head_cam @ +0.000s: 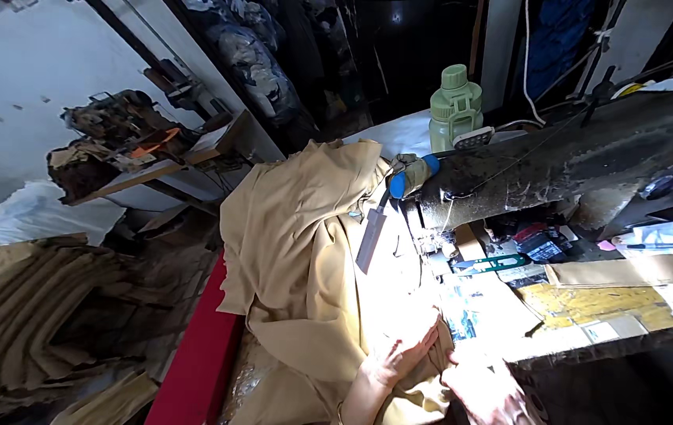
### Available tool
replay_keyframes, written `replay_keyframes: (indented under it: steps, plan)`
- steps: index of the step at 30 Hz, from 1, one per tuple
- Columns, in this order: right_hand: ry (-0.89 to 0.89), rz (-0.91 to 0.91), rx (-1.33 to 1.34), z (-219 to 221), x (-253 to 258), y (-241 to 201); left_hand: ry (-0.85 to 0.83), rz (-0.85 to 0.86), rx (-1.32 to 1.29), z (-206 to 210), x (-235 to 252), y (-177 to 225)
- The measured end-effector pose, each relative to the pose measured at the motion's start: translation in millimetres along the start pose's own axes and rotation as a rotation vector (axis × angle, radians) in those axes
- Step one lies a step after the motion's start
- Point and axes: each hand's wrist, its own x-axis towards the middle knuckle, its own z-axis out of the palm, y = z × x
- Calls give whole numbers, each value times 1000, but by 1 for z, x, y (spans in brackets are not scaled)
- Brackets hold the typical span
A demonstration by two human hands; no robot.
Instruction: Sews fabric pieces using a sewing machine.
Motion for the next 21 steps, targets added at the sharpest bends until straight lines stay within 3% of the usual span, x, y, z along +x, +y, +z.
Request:
replay_keyframes:
  steps: [14,21]
  plan:
    - [-96,-2,14,-7,3,-4,-33,35,-111,2,0,-4]
    - [-81,-63,88,-8,10,15,-185,-23,-114,-1,15,-8]
